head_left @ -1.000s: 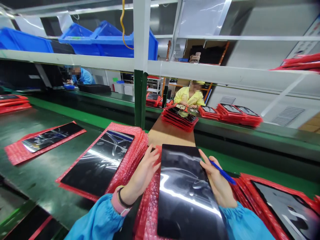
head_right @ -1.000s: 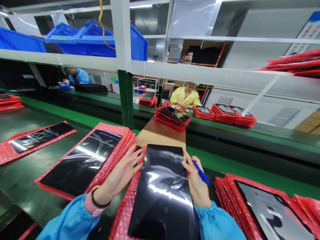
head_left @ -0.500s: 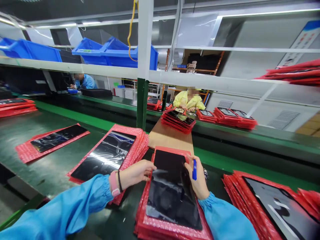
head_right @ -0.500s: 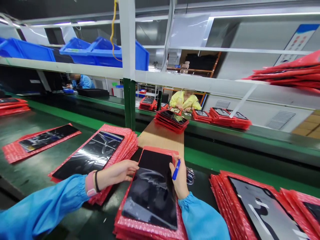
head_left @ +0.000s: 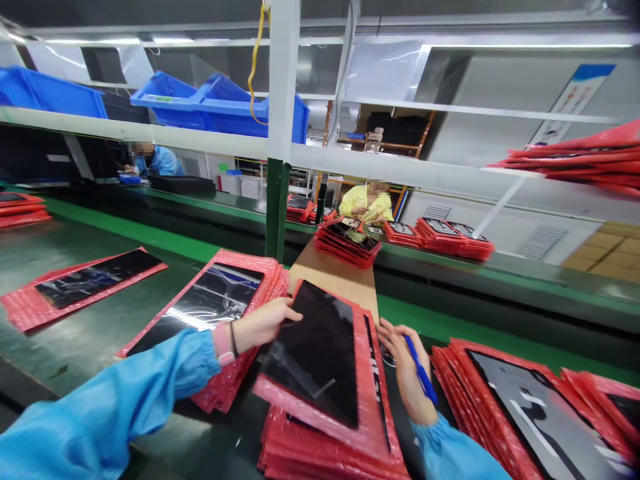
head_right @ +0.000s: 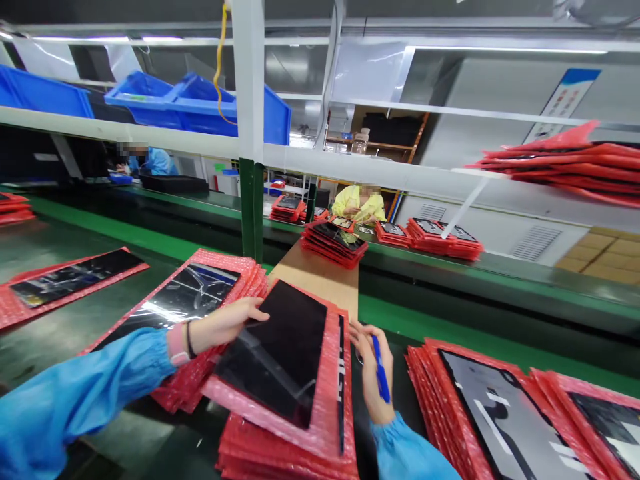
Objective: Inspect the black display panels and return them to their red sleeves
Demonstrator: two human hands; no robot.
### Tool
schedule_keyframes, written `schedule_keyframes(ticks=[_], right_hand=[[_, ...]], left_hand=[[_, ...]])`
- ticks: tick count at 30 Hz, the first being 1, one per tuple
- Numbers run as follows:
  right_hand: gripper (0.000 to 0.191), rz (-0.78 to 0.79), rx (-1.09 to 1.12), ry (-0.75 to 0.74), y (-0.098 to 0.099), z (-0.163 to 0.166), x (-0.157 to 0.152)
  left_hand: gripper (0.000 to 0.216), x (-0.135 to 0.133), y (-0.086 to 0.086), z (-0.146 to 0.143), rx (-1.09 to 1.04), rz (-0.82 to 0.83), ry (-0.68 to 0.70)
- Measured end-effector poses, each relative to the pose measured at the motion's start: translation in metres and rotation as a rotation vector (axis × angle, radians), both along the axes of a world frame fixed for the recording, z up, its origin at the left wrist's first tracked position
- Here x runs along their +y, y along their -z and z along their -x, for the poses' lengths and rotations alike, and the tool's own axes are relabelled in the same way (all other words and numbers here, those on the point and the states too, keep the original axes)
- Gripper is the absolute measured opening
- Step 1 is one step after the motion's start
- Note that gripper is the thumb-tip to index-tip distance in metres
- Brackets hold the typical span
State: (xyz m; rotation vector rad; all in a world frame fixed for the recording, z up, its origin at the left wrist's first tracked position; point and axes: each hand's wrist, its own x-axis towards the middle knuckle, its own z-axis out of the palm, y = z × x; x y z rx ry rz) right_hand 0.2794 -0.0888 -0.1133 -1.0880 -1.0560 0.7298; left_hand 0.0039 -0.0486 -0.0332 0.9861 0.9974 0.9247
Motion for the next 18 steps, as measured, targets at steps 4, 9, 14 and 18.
schedule_keyframes(ticks=[4, 9, 14, 18], right_hand=[[0.023, 0.105, -0.246, 0.091, 0.021, -0.042, -0.028], [0.031, -0.259, -1.212, 0.226, 0.054, -0.074, -0.02], [0.047, -0.245, -1.438, 0.261, 0.064, -0.085, -0.003], [0.051, -0.206, -1.527, 0.27, 0.061, -0.092, 0.003]], left_hand=[[0.033, 0.02, -0.009, 0.098, 0.065, -0.05, -0.138], [0.044, 0.029, -0.008, 0.19, 0.178, -0.055, -0.235], [0.049, 0.039, 0.013, 0.21, 0.314, -0.155, -0.337], [0.065, 0.053, 0.023, 0.214, 0.406, -0.293, -0.496]])
